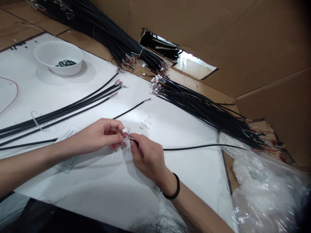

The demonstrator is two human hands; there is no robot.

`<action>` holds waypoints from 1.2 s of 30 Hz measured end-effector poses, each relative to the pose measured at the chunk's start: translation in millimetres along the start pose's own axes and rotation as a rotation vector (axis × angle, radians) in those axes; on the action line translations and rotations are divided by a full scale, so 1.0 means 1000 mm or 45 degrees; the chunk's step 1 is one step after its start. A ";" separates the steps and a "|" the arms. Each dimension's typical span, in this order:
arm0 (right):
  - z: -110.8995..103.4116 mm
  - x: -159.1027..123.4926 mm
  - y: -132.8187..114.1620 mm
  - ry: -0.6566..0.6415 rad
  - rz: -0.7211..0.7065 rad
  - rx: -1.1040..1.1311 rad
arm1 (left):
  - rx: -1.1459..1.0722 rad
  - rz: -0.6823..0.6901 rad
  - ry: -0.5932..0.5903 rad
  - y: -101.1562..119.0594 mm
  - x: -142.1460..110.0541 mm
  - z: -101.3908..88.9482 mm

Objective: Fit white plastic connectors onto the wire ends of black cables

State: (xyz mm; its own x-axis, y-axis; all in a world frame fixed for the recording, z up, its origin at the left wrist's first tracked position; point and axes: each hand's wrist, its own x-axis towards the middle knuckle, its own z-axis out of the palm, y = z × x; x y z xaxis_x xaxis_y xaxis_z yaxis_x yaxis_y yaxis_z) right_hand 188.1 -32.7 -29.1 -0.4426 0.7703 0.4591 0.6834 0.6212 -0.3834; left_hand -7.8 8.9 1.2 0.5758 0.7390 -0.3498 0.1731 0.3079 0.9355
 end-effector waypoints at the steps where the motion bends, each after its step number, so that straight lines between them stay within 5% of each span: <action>1: 0.000 0.000 0.000 -0.007 0.003 0.004 | 0.005 0.005 -0.005 0.000 0.000 0.000; 36: 0.000 0.000 0.001 -0.117 -0.024 0.038 | 0.210 0.080 -0.088 -0.003 -0.004 0.001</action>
State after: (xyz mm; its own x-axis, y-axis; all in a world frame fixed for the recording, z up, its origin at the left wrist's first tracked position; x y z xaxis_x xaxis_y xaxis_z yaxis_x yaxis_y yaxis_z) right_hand 188.5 -31.9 -29.0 -0.5078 0.7673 0.3915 0.6574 0.6389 -0.3995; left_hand -9.4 4.7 0.0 0.6420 0.7091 -0.2915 0.2603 0.1560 0.9528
